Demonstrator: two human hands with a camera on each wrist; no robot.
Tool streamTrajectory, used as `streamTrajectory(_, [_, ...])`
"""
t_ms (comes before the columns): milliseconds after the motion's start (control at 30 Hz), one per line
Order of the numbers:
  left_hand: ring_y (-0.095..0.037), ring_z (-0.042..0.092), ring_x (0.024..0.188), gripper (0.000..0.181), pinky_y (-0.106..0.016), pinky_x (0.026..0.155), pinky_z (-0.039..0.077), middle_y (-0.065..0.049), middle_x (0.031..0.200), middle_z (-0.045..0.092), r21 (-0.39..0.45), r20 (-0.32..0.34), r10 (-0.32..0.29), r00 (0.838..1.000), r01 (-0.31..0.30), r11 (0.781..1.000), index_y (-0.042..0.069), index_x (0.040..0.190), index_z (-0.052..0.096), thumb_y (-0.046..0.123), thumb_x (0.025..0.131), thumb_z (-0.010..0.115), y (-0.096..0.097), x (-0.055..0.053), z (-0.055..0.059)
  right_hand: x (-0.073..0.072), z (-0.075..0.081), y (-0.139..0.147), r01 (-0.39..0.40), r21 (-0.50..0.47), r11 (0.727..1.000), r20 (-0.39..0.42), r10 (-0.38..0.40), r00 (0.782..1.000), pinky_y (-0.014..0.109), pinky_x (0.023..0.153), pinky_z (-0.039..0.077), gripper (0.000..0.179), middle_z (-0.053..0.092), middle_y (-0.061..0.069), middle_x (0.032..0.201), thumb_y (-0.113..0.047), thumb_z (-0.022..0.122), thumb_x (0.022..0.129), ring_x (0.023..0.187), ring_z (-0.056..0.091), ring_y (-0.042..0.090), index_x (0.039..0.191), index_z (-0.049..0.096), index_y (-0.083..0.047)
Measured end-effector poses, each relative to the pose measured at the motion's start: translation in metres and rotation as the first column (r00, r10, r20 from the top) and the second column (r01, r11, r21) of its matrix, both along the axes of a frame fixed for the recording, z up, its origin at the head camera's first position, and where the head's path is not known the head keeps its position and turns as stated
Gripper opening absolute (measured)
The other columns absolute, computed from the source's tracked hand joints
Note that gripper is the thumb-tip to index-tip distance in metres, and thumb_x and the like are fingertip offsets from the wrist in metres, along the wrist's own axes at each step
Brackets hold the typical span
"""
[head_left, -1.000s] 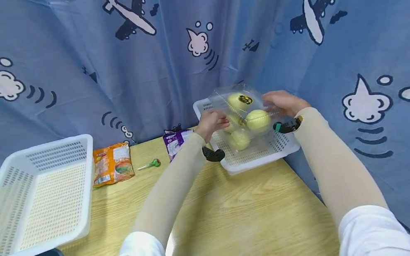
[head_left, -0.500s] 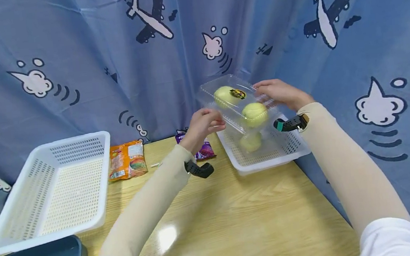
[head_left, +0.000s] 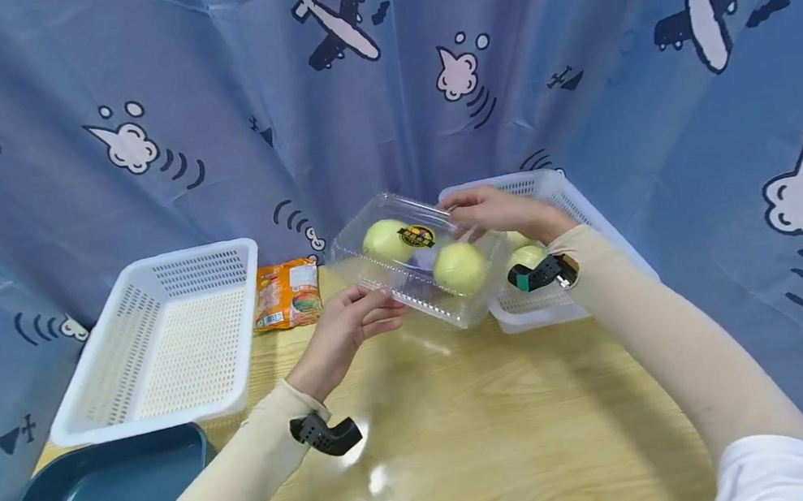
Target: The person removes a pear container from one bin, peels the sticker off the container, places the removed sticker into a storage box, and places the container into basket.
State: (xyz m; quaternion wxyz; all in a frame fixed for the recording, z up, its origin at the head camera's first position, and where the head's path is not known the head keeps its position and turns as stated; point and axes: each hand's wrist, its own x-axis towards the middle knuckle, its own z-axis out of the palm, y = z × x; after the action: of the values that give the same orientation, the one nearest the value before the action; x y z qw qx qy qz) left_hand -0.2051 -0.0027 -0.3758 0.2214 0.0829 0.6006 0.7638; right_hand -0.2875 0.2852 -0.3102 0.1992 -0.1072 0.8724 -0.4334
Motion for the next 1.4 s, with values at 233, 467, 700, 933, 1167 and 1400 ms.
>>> streamTrajectory(233, [-0.019, 0.073, 0.106, 0.020, -0.040, 0.099, 0.057, -0.010, 0.109, 0.076, 0.042, 0.072, -0.032, 0.997, 0.029, 0.999, 0.002, 0.112, 0.062, 0.019, 0.103, 0.057, -0.014, 0.029, -0.034, -0.007, -0.021, -0.020, -0.150, 0.041, 0.988, 0.067, 0.147, 0.987, 0.045, 0.103, 0.053, 0.047, 0.052, 0.020, 0.146, -0.016, 0.047, 0.103, 0.123, 0.060, 0.034, 0.148, 0.045, -0.004])
streamTrajectory(467, [-0.019, 0.072, 0.109, 0.041, -0.040, 0.100, 0.057, -0.016, 0.122, 0.071, 0.046, 0.167, -0.098, 0.981, 0.091, 0.995, -0.005, 0.125, 0.062, 0.030, 0.104, 0.055, -0.033, 0.053, -0.079, -0.013, -0.048, -0.043, -0.301, 0.113, 0.947, 0.089, 0.292, 0.952, 0.039, 0.096, 0.052, 0.047, 0.059, 0.019, 0.138, -0.015, 0.053, 0.100, 0.109, 0.061, 0.027, 0.146, 0.050, -0.006])
streamTrajectory(700, [-0.021, 0.072, 0.107, 0.057, -0.042, 0.100, 0.056, -0.011, 0.117, 0.074, 0.094, 0.261, -0.189, 0.947, 0.170, 0.981, -0.009, 0.141, 0.050, 0.034, 0.104, 0.054, -0.033, 0.070, -0.107, -0.017, -0.068, -0.064, -0.364, 0.142, 0.920, 0.106, 0.352, 0.930, 0.053, 0.120, 0.034, 0.043, 0.054, 0.016, 0.148, -0.015, 0.057, 0.101, 0.141, 0.047, 0.035, 0.143, 0.055, -0.006])
streamTrajectory(933, [-0.021, 0.073, 0.104, 0.058, -0.034, 0.092, 0.060, -0.014, 0.116, 0.074, 0.165, 0.346, -0.219, 0.913, 0.170, 0.971, -0.007, 0.146, 0.043, 0.033, 0.105, 0.051, -0.030, 0.083, -0.123, -0.024, -0.089, -0.074, -0.381, 0.129, 0.915, 0.169, 0.359, 0.918, 0.053, 0.121, 0.033, 0.041, 0.054, 0.015, 0.149, -0.011, 0.055, 0.101, 0.143, 0.045, 0.035, 0.141, 0.056, -0.008])
streamTrajectory(1167, [-0.020, 0.073, 0.104, 0.059, -0.032, 0.090, 0.060, -0.014, 0.118, 0.073, 0.231, 0.366, -0.242, 0.899, 0.164, 0.959, -0.008, 0.151, 0.036, 0.030, 0.106, 0.047, -0.038, 0.084, -0.129, -0.036, -0.103, -0.088, -0.421, 0.096, 0.902, 0.134, 0.407, 0.904, 0.052, 0.120, 0.034, 0.041, 0.057, 0.017, 0.146, -0.007, 0.057, 0.098, 0.140, 0.048, 0.036, 0.139, 0.059, -0.004])
streamTrajectory(1400, [-0.017, 0.075, 0.094, 0.052, -0.032, 0.083, 0.062, -0.015, 0.113, 0.075, 0.153, 0.291, -0.324, 0.900, 0.290, 0.945, -0.012, 0.140, 0.045, 0.026, 0.105, 0.047, -0.051, 0.089, -0.122, -0.043, -0.109, -0.102, -0.393, 0.059, 0.918, 0.143, 0.381, 0.913, 0.049, 0.119, 0.037, 0.042, 0.058, 0.019, 0.144, -0.006, 0.058, 0.097, 0.138, 0.051, 0.035, 0.139, 0.057, -0.001])
